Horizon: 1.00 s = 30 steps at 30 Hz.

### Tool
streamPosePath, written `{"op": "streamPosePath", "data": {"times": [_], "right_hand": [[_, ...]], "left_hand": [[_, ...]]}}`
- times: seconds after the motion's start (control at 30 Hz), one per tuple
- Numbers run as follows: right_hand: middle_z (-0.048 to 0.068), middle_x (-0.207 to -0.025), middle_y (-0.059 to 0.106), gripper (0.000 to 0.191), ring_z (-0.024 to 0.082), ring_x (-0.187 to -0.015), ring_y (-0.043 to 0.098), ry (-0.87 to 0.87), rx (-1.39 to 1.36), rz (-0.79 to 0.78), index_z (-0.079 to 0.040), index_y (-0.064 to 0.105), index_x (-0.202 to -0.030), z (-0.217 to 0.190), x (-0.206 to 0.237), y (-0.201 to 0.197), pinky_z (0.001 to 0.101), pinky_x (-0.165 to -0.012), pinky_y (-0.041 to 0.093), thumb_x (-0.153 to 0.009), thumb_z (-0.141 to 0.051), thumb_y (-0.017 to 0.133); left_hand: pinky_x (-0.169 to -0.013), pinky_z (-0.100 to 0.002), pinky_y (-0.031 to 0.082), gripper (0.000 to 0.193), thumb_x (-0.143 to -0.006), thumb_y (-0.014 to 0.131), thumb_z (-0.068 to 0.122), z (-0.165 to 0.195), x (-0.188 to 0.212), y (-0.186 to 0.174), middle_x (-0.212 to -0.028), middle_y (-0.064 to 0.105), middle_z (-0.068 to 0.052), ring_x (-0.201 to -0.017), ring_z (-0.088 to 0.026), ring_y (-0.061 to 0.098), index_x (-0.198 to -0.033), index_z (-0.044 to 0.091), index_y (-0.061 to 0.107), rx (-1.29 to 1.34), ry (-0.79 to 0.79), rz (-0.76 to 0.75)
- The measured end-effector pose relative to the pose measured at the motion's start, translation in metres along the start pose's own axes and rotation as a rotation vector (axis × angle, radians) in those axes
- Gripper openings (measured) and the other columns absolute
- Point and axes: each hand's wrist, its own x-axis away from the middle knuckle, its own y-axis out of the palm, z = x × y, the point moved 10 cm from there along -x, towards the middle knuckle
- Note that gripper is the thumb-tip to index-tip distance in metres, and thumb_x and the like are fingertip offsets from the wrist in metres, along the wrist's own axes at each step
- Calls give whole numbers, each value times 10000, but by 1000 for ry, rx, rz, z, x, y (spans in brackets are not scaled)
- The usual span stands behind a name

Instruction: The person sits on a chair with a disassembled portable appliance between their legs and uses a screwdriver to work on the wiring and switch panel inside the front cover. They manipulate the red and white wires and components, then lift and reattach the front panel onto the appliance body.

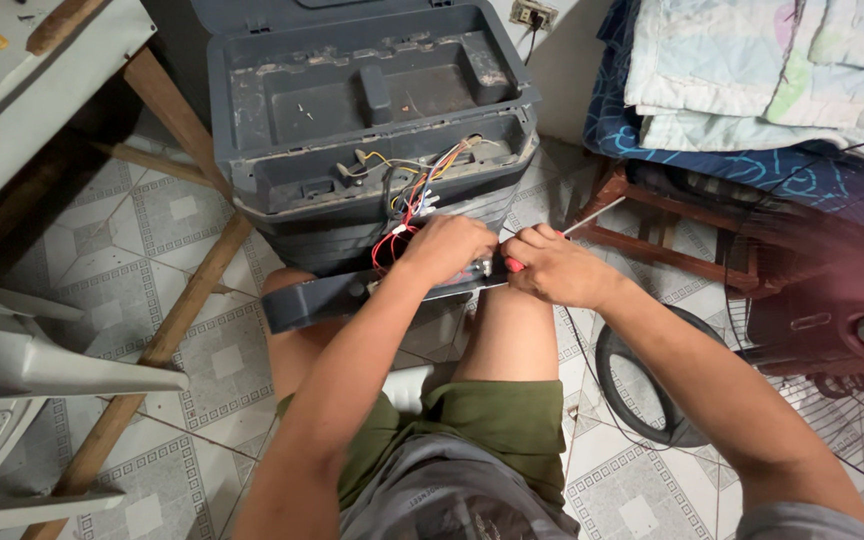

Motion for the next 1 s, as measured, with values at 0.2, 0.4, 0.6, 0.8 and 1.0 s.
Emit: {"op": "streamPosePath", "data": {"times": [0.2, 0.4, 0.6, 0.8, 1.0], "right_hand": [[79, -1055, 603, 143, 279, -1010, 545, 27, -24, -19, -88, 700, -715, 3, 3, 0, 407, -873, 432, -806, -198, 709], [91, -979, 584, 350, 303, -965, 525, 12, -182, -68, -111, 784, -777, 4, -8, -7, 428, -839, 411, -727, -457, 766], [70, -934, 570, 351, 294, -947, 533, -20, -220, -34, -119, 787, -758, -2, -28, -1, 427, -823, 423, -761, -470, 780], [97, -987, 589, 348, 302, -964, 546, -23, -191, -41, -73, 735, -670, -6, -31, 19, 426, -828, 439, -765, -403, 792], [97, -995, 586, 277, 298, -968, 554, -7, -215, 3, -70, 740, -727, -9, -23, 19, 416, -837, 439, -767, -337, 800]], "left_hand": [[-840, -414, 568, 123, -930, 684, 185, 15, 20, -64, -987, 764, -86, -927, -303, 731, -966, 98, 762, 225, 54, 329], [-784, -402, 547, 155, -894, 761, 205, -30, 53, -158, -899, 769, -107, -851, -303, 714, -974, 78, 801, 140, -147, 566], [-770, -417, 549, 153, -883, 786, 205, -98, 72, -232, -915, 747, -136, -834, -301, 715, -983, 91, 794, -22, -316, 672], [-921, -481, 512, 149, -851, 718, 154, -173, 58, -245, -884, 759, -119, -861, -340, 701, -809, 216, 846, -385, -623, 403], [-835, -475, 447, 69, -730, 775, 221, -187, 38, -238, -911, 777, -60, -968, -325, 684, -709, 246, 836, -688, -641, 351]]}}
